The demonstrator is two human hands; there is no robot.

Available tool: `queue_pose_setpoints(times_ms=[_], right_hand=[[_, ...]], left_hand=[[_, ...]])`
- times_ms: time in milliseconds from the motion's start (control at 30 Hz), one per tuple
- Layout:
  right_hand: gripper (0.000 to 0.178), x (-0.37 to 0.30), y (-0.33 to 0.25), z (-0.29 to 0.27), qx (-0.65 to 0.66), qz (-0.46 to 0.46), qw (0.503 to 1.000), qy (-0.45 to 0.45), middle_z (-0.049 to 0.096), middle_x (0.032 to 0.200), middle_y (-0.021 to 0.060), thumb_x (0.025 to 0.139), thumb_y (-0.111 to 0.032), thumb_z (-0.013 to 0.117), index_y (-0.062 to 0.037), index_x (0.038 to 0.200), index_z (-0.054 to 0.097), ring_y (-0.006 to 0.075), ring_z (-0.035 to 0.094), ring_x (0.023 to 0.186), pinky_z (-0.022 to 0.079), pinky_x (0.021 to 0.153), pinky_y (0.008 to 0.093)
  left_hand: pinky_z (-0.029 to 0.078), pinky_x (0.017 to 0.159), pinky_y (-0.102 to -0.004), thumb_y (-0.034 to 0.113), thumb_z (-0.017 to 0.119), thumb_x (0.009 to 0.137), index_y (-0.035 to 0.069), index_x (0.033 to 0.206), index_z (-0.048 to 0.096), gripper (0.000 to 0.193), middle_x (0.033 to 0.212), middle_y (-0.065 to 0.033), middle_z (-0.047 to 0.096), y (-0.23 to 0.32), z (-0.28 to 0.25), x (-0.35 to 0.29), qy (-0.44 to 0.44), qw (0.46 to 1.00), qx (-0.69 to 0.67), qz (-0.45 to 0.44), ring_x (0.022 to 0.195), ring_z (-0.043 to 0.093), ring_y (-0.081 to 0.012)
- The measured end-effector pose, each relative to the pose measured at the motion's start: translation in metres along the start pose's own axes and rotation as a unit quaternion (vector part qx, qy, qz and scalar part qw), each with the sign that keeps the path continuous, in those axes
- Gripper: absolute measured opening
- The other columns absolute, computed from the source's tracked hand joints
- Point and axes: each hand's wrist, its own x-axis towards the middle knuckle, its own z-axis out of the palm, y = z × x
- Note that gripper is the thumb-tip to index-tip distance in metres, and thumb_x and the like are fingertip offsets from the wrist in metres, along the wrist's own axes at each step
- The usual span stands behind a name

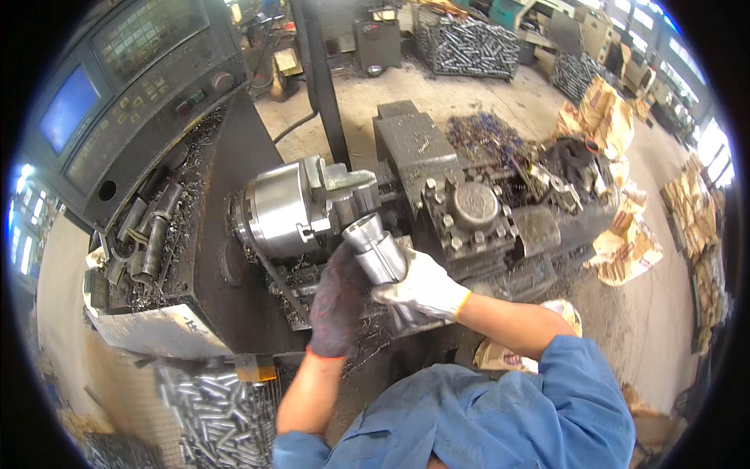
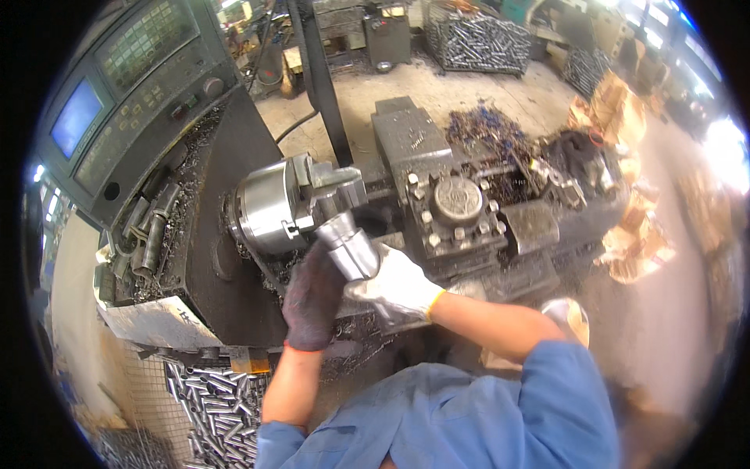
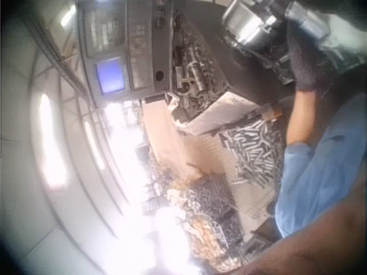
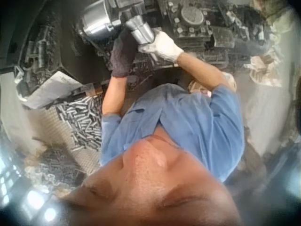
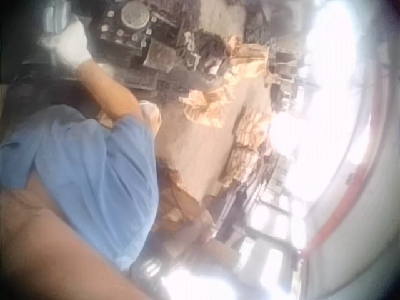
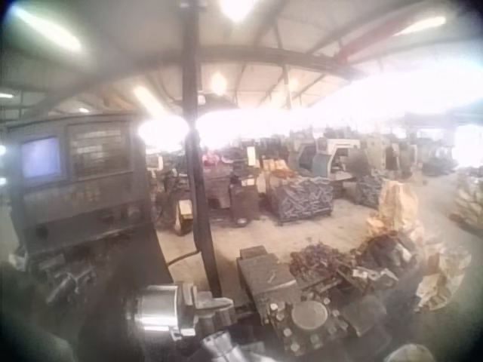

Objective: The person repeatedly loads cylindrical metal parts into a lathe chuck, secures them, and removes them after machining. The parts are placed into a wire basket after removal. The cycle is repeated continuously throughout the clip.

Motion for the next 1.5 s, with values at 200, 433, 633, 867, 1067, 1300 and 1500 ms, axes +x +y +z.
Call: queue_pose_setpoints(times_ms=[200,433,633,867,1067,1300,1500], right_hand=[[0.078,0.053,-0.079,-0.121,-0.377,-0.291,0.879,0.016,0.071,0.119,0.0229,0.075,-0.034,0.085,-0.0031,0.141,0.056,0.0368,0.074,0.106,0.061,0.095,0.0472],[0.04,0.187,-0.042,-0.166,-0.7,-0.186,0.684,-0.088,0.078,0.106,0.0179,0.081,-0.021,0.08,-0.0064,0.117,0.073,0.0372,0.078,0.099,0.063,0.084,0.0475],[0.071,0.238,0.002,-0.129,-0.575,-0.102,0.783,-0.215,0.077,0.114,0.0251,0.07,-0.042,0.088,0.0007,0.124,0.07,0.0401,0.075,0.105,0.059,0.091,0.0485],[0.072,0.246,-0.002,-0.149,-0.61,0.011,0.742,-0.278,0.076,0.118,0.0259,0.073,-0.046,0.086,0.0035,0.124,0.071,0.0404,0.074,0.108,0.057,0.095,0.0479],[0.093,0.246,0.002,-0.12,-0.47,-0.145,0.844,-0.213,0.073,0.127,0.025,0.069,-0.033,0.087,-0.0038,0.151,0.053,0.0403,0.072,0.116,0.06,0.095,0.0468],[0.093,0.216,-0.029,-0.114,-0.512,-0.152,0.835,-0.129,0.062,0.146,0.0271,0.081,-0.031,0.084,-0.003,0.159,0.042,0.0405,0.065,0.13,0.052,0.111,0.0449],[0.056,0.074,-0.056,-0.136,-0.292,-0.273,0.914,0.072,0.078,0.122,0.0141,0.093,-0.023,0.074,-0.0069,0.145,0.061,0.0264,0.077,0.105,0.061,0.095,0.0397]], left_hand=[[0.027,0.128,-0.0624,0.049,0.082,0.081,-0.007,0.154,0.043,0.1,0.154,-0.0279,0.049,0.059,-0.066,0.093,0.108,0.286,0.94,0.152,0.151,0.039,-0.049],[0.036,0.125,-0.0539,0.036,0.09,0.066,0.002,0.155,0.044,0.106,0.152,-0.0215,0.054,0.107,-0.028,0.156,-0.006,0.304,0.952,-0.044,0.145,0.048,-0.0422],[0.052,0.108,-0.0495,0.023,0.088,0.078,0.006,0.139,0.062,0.068,0.133,-0.0203,0.067,0.063,-0.031,0.062,0.089,0.457,0.869,0.168,0.125,0.065,-0.0379],[0.057,0.083,-0.0435,0.059,0.058,0.105,0.015,0.092,0.067,0.047,0.089,-0.0031,0.071,-0.019,-0.098,-0.178,0.569,0.82,-0.001,0.055,0.081,0.068,-0.0267],[0.05,0.08,-0.0453,0.059,0.062,0.102,0.02,0.088,0.064,0.041,0.078,0.0068,0.062,0.041,-0.116,-0.265,0.684,0.715,-0.007,0.145,0.077,0.06,-0.014],[0.05,0.074,-0.0351,0.033,0.067,0.1,0.012,0.096,0.067,0.021,0.081,0.0023,0.062,0.048,-0.163,-0.316,0.578,0.802,0.138,0.057,0.079,0.062,-0.0177],[0.054,0.078,-0.0339,0.043,0.066,0.106,0.001,0.124,0.067,0.045,0.106,-0.0073,0.069,0.04,-0.159,-0.316,0.632,0.572,0.518,0.076,0.093,0.066,-0.02]])
